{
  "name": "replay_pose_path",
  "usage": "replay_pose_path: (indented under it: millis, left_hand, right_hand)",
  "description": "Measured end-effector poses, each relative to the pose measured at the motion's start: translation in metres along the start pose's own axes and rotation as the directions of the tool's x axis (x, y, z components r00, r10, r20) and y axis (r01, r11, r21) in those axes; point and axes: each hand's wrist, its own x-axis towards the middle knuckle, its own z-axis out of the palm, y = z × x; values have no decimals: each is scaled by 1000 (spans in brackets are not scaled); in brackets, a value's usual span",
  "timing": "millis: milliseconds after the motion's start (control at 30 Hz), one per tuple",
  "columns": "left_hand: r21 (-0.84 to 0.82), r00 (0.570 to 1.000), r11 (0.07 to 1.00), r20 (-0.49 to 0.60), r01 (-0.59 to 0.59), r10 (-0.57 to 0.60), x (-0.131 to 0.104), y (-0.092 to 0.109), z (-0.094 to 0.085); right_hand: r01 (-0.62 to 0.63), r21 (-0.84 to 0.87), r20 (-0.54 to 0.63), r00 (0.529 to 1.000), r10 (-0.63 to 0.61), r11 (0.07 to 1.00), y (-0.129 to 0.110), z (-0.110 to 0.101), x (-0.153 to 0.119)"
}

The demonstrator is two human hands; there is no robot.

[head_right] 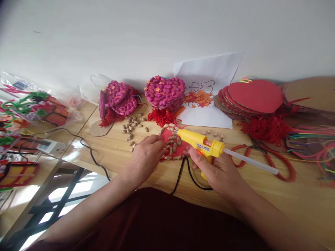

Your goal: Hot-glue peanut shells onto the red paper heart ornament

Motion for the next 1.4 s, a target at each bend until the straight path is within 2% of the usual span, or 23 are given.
replay_pose_path:
  millis: [100, 300, 467, 667, 1100, 1400]
  left_hand:
    - [-67, 999, 997, -11, 42, -43, -1, 0, -4]
    - [-155, 998, 986, -29, -56, 52, 0, 3, -3]
    - [-198, 999, 979, -12, -51, 49, 0, 1, 1]
    - [-165, 997, 984, 21, -64, 68, 1, 1, -1]
    - [-84, 1000, 996, 17, 12, -10, 0, 4, 2]
    - [-137, 999, 990, 18, 37, -34, 0, 3, -1]
  right_hand:
    - [-9, 21, 3, 1000, 9, 1000, -1, 0, 0]
    - [-6, 50, -1, 1000, 6, 999, -2, 1, 2]
    - [-4, 75, -9, 1000, 5, 997, -1, 2, 1]
    - [11, 7, 4, 1000, -11, 1000, -2, 0, 0]
    - [2, 35, 16, 1000, -3, 999, 2, 0, 0]
    - [2, 61, 12, 1000, -2, 998, 0, 0, -1]
